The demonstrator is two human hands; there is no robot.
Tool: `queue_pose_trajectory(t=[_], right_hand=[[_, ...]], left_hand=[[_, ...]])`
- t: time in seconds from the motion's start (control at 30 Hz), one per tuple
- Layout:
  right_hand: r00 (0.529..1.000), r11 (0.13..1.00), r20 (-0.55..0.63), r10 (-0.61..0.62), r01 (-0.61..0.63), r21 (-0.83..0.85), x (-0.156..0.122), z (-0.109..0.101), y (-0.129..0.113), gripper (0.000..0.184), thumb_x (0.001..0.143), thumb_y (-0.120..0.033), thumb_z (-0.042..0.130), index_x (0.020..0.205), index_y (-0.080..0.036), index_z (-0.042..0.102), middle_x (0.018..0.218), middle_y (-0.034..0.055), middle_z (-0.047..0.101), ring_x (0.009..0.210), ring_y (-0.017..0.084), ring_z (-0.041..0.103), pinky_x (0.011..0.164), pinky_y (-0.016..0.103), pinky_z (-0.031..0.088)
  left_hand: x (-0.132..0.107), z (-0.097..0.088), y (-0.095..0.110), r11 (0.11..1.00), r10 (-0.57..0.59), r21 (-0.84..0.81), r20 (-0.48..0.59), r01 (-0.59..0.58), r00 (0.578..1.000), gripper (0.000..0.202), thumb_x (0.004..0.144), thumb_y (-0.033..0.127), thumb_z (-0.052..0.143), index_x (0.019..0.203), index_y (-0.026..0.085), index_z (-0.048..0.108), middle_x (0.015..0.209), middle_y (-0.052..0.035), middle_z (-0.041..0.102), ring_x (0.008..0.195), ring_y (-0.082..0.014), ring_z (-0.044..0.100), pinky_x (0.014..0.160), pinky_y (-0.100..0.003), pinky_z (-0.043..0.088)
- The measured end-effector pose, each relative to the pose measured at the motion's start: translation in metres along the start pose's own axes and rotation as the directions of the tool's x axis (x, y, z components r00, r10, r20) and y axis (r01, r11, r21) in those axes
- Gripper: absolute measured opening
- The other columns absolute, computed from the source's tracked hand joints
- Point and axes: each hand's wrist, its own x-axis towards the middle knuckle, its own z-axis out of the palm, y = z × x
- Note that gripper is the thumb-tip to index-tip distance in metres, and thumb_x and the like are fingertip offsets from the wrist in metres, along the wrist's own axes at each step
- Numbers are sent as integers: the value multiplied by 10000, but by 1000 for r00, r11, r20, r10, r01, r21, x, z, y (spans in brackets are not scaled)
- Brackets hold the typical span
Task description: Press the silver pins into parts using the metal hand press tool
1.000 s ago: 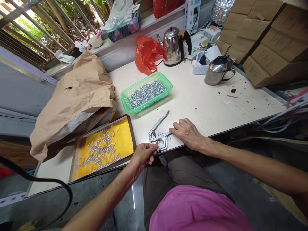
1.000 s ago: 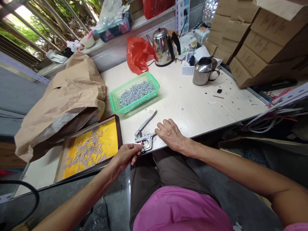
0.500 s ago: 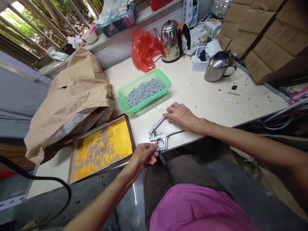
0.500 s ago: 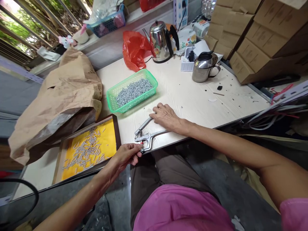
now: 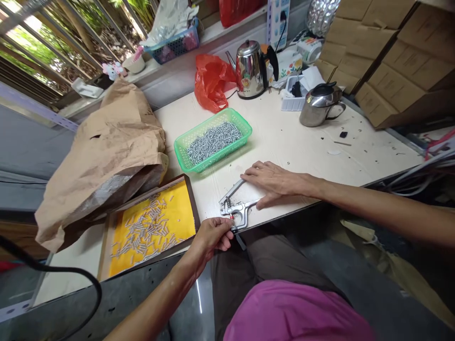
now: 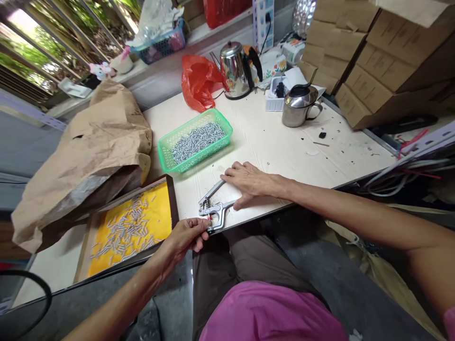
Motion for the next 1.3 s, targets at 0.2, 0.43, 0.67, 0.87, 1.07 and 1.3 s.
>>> queue_pose_trajectory(t=[0.2,0.43,0.67,0.87,1.07,1.3], right_hand=[[1000,1000,-19,-16,16,-11,2,4,4,844,690,-717,611,1283,-130,481,1248,182,524,1066,337,436,840,450,373],[998,999,-53,-31,31,7,-2,5,6,907,664,-734,629,1319,-132,450,1283,186,503,1098,346,422,908,475,341],[995,997,-102,21,-14,75,2,5,18,400,911,-434,507,1175,-141,572,1146,145,562,998,256,457,839,370,367],[989,992,-94,113,-107,69,17,3,23,312,973,-209,377,860,-169,665,867,89,612,848,201,466,745,318,349],[1000,1000,-3,28,-28,4,2,-15,6,389,895,-503,520,998,-146,635,995,126,601,894,240,463,751,346,355],[998,999,34,45,-45,-9,-14,-10,-5,702,734,-706,592,1164,-153,554,1119,158,555,977,315,447,804,417,333]], left_hand=[[1,-3,-3,1000,17,-22,11,-17,1000,353,679,424,760,766,126,593,500,34,600,306,-42,464,322,-145,288],[2,-4,-1,1000,12,-14,25,-12,1000,354,670,420,762,772,123,598,492,38,591,299,-39,455,318,-144,278],[3,-4,-3,999,48,-5,29,-48,998,399,640,466,773,749,133,581,497,33,596,297,-42,461,303,-140,250],[6,-4,-6,998,59,-23,52,-58,997,388,641,453,776,744,133,582,491,29,597,300,-48,471,306,-139,277],[4,-2,-5,999,48,-18,25,-48,999,301,724,399,726,786,135,597,492,40,588,305,-44,466,311,-139,282],[5,0,-5,997,74,1,7,-74,997,308,720,413,723,751,138,589,508,35,588,312,-43,455,322,-150,294]])
